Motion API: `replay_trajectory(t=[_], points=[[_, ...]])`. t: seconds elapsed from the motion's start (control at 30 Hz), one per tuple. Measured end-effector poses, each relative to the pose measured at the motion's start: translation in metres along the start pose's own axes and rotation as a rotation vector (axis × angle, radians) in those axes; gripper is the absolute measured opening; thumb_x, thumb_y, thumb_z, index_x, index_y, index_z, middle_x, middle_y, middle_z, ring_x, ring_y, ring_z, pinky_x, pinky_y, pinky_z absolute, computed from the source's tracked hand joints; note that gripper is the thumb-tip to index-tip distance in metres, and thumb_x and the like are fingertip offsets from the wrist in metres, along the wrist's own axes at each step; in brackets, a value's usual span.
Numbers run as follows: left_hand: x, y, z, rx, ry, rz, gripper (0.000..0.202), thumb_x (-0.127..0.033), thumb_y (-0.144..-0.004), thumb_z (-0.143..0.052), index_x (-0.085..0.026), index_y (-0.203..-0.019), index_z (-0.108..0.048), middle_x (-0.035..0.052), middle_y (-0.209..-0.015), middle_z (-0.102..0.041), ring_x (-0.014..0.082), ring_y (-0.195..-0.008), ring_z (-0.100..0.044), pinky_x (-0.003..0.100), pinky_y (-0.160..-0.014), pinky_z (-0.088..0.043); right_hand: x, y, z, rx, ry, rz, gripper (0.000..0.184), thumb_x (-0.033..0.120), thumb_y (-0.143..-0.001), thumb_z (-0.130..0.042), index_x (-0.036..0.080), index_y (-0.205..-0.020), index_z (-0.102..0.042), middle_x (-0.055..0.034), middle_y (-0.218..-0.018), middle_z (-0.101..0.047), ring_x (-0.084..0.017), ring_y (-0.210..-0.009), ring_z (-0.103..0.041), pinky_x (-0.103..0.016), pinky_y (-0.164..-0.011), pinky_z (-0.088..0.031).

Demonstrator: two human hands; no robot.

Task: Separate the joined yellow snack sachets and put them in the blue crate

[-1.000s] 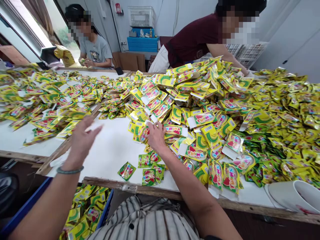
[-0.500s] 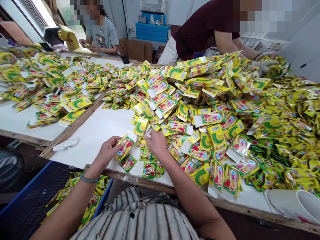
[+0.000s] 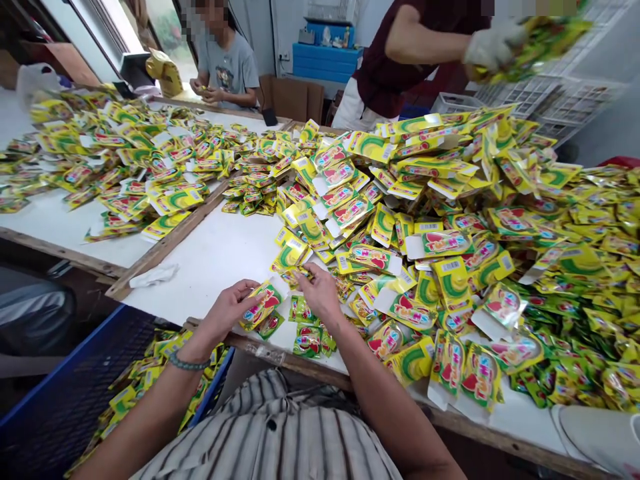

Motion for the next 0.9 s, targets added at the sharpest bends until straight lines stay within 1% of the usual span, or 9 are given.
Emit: replay_trajectory(t=[0.1,0.23,0.37,0.47,0.57,0.67,0.77,0.83,0.9], points=[[-0.005,0.003,-0.007,0.004,0.141,0.013,0.047,-0.042,-0.063,-0.079,-0.015,-0.095,-0.059,0.0049,-0.087,-0.072,0.0182,-0.072,-0.067,0.029,-0.069,-0.053,0.006,0.005,-0.008,0.039,-0.026,0.032,0.029,0.045,-0.076,-0.061,0.018,-0.085,-0.066,-0.0009,-0.075,-0.066,-0.015,-0.063,-0.058,-0.025,-0.056,-0.044],[-0.004,0.005,-0.008,0.015,0.196,0.051,0.049,-0.039,-0.06,-0.082,-0.014,-0.097,-0.062,0.0054,-0.088,-0.073,0.0181,-0.071,-0.068,0.029,-0.068,-0.054,0.009,0.01,-0.007,0.079,0.168,0.056,0.027,0.044,-0.077,-0.061,0.018,-0.076,-0.07,0.0009,-0.064,-0.063,-0.015,-0.062,-0.055,-0.025,-0.057,-0.041],[-0.003,0.006,-0.008,0.07,0.237,0.071,0.048,-0.036,-0.062,-0.082,-0.014,-0.099,-0.063,0.006,-0.089,-0.074,0.0181,-0.072,-0.069,0.028,-0.068,-0.054,0.014,0.01,-0.006,0.111,0.313,0.087,0.023,0.041,-0.076,-0.066,0.019,-0.077,-0.072,-0.0016,-0.075,-0.066,-0.016,-0.07,-0.057,-0.026,-0.064,-0.041],[-0.004,0.004,-0.004,0.039,0.284,0.079,0.049,-0.033,-0.059,-0.084,-0.013,-0.098,-0.063,0.0057,-0.085,-0.074,0.0166,-0.068,-0.068,0.027,-0.066,-0.054,0.016,0.01,-0.007,0.048,0.317,0.114,0.023,0.04,-0.079,-0.064,0.018,-0.085,-0.071,-0.0035,-0.082,-0.067,-0.015,-0.072,-0.056,-0.026,-0.068,-0.042],[-0.007,0.002,0.009,-0.083,0.324,0.082,0.053,-0.032,-0.053,-0.086,-0.012,-0.097,-0.063,0.0045,-0.078,-0.074,0.0147,-0.061,-0.067,0.025,-0.06,-0.053,0.015,0.015,-0.01,-0.06,0.401,0.18,0.022,0.037,-0.085,-0.059,0.018,-0.088,-0.069,-0.0039,-0.081,-0.066,-0.016,-0.072,-0.056,-0.028,-0.072,-0.042],[-0.01,0.001,0.023,-0.213,0.307,0.071,0.057,-0.033,-0.048,-0.087,-0.012,-0.096,-0.062,0.0035,-0.073,-0.073,0.014,-0.057,-0.065,0.023,-0.055,-0.052,0.014,0.027,-0.022,0.066,0.655,0.282,0.026,0.042,-0.084,-0.062,0.017,-0.082,-0.068,-0.0058,-0.08,-0.066,-0.02,-0.081,-0.056,-0.032,-0.079,-0.041],[-0.011,0.001,0.031,-0.282,0.26,0.058,0.059,-0.035,-0.048,-0.086,-0.012,-0.097,-0.062,0.0021,-0.07,-0.073,0.0142,-0.055,-0.065,0.023,-0.054,-0.051,0.012,0.04,-0.039,0.258,0.889,0.346,0.037,0.05,-0.074,-0.072,0.016,-0.086,-0.067,-0.0108,-0.093,-0.066,-0.026,-0.095,-0.054,-0.035,-0.08,-0.04],[-0.01,0.001,0.032,-0.289,0.23,0.054,0.059,-0.037,-0.048,-0.085,-0.013,-0.097,-0.062,0.0018,-0.071,-0.073,0.0144,-0.055,-0.065,0.024,-0.054,-0.051,0.009,0.044,-0.045,0.329,0.94,0.327,0.033,0.045,-0.072,-0.075,0.015,-0.084,-0.066,-0.0122,-0.095,-0.066,-0.026,-0.095,-0.054,-0.035,-0.078,-0.04],[-0.008,0.001,0.034,-0.282,0.197,0.059,0.059,-0.039,-0.049,-0.085,-0.013,-0.097,-0.062,0.002,-0.071,-0.073,0.0148,-0.055,-0.064,0.024,-0.053,-0.05,0.007,0.042,-0.042,0.35,0.858,0.282,0.022,0.036,-0.076,-0.073,0.016,-0.08,-0.065,-0.0096,-0.087,-0.066,-0.023,-0.086,-0.057,-0.032,-0.073,-0.041]])
Point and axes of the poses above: each hand's wrist, its own y-axis away from the middle knuckle, its own z-axis out of the back of the hand, x = y × z, the point moved 1 cm from there along -y, towards the middle knuckle
